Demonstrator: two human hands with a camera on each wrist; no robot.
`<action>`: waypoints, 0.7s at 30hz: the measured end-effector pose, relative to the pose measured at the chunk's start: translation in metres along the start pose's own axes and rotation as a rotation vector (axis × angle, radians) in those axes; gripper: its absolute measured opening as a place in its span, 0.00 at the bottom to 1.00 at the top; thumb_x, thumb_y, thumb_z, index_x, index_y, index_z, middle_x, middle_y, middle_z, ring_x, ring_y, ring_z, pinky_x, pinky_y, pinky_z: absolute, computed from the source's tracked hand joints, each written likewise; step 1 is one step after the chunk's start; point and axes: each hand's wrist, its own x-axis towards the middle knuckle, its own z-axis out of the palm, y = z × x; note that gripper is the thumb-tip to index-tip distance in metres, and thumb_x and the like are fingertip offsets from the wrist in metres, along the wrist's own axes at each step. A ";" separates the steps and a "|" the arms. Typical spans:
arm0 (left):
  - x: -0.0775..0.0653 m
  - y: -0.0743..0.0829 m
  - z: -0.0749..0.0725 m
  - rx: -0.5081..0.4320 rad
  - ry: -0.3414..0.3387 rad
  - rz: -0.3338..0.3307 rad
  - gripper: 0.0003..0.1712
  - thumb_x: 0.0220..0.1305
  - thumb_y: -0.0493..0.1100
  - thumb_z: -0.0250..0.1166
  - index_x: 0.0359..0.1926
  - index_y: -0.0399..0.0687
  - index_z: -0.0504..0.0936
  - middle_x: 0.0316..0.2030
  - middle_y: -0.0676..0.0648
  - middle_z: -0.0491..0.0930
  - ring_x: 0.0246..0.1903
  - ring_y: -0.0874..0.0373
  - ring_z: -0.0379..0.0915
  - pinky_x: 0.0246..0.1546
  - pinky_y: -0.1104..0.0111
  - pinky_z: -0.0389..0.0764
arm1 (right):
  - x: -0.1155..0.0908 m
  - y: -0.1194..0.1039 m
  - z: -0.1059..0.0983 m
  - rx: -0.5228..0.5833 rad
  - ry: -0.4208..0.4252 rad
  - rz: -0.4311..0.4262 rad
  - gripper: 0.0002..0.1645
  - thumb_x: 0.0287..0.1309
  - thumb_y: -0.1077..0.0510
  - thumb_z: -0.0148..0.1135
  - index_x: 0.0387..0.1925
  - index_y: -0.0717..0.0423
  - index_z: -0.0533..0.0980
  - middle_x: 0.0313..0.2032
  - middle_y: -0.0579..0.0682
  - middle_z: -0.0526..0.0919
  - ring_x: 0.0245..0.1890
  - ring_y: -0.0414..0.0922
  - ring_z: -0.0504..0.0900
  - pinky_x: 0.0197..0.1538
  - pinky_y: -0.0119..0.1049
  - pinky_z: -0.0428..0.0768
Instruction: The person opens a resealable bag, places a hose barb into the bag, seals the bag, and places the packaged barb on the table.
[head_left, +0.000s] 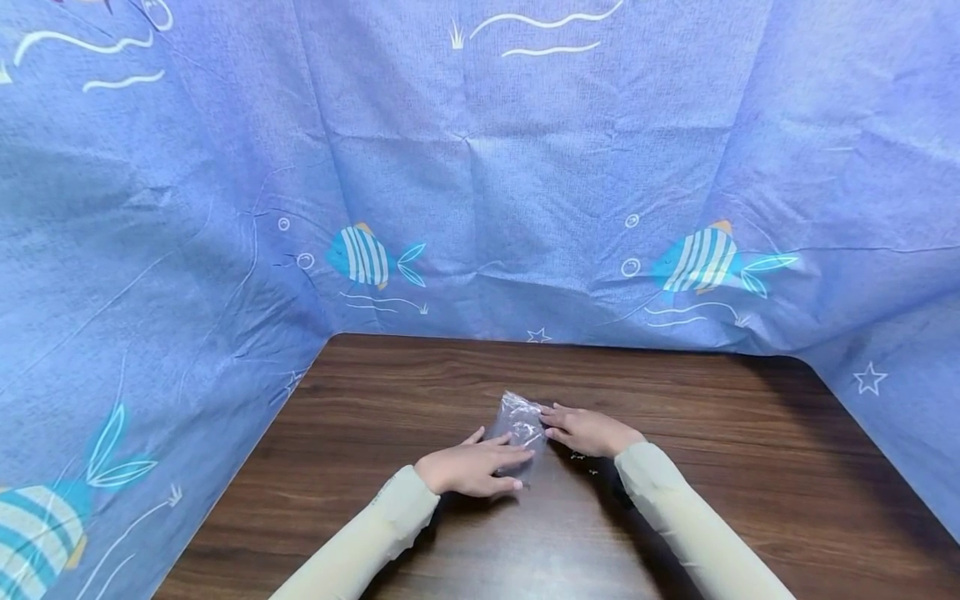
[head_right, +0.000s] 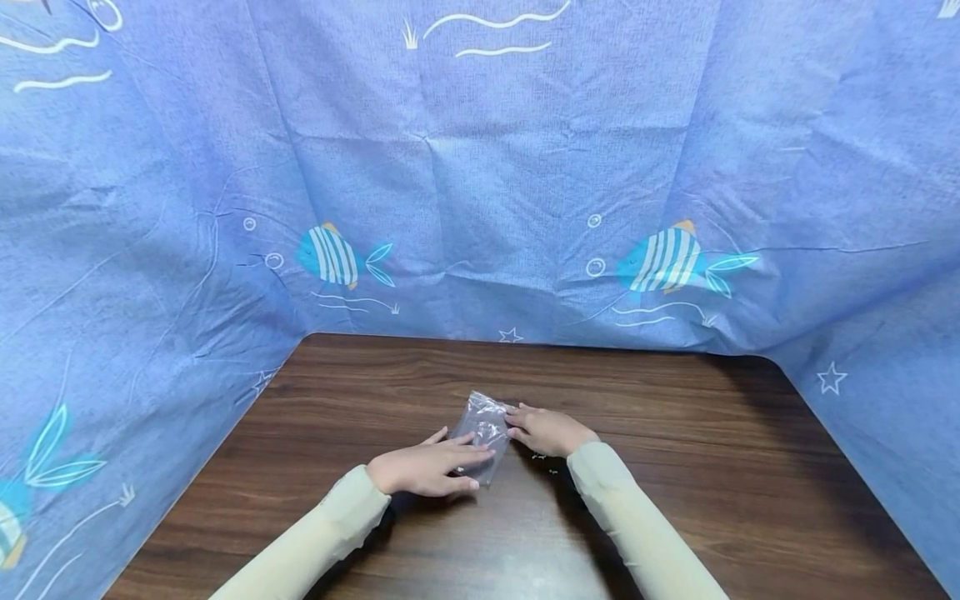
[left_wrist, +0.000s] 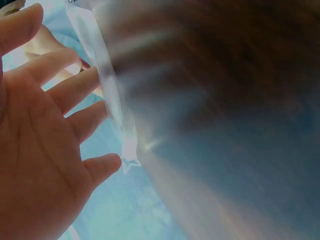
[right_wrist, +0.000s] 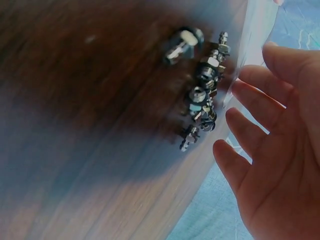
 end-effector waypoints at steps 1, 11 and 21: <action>0.000 -0.001 0.000 -0.005 -0.001 -0.002 0.31 0.71 0.59 0.50 0.72 0.59 0.61 0.71 0.57 0.61 0.73 0.53 0.49 0.70 0.45 0.47 | -0.001 0.000 0.000 -0.003 0.006 -0.006 0.27 0.71 0.52 0.48 0.65 0.62 0.68 0.67 0.58 0.67 0.68 0.60 0.63 0.67 0.55 0.62; -0.003 -0.016 0.001 -0.029 0.023 -0.041 0.32 0.71 0.61 0.50 0.72 0.61 0.61 0.71 0.56 0.61 0.74 0.50 0.47 0.71 0.45 0.46 | -0.012 -0.006 0.001 -0.029 0.013 0.005 0.28 0.70 0.48 0.49 0.64 0.60 0.70 0.66 0.58 0.69 0.67 0.57 0.66 0.66 0.54 0.64; -0.006 -0.029 -0.005 -0.048 0.023 -0.086 0.30 0.71 0.56 0.52 0.72 0.64 0.60 0.72 0.52 0.59 0.74 0.47 0.45 0.70 0.44 0.46 | -0.020 -0.012 0.005 -0.052 0.028 -0.022 0.27 0.70 0.47 0.49 0.62 0.59 0.72 0.65 0.60 0.70 0.66 0.56 0.68 0.64 0.53 0.67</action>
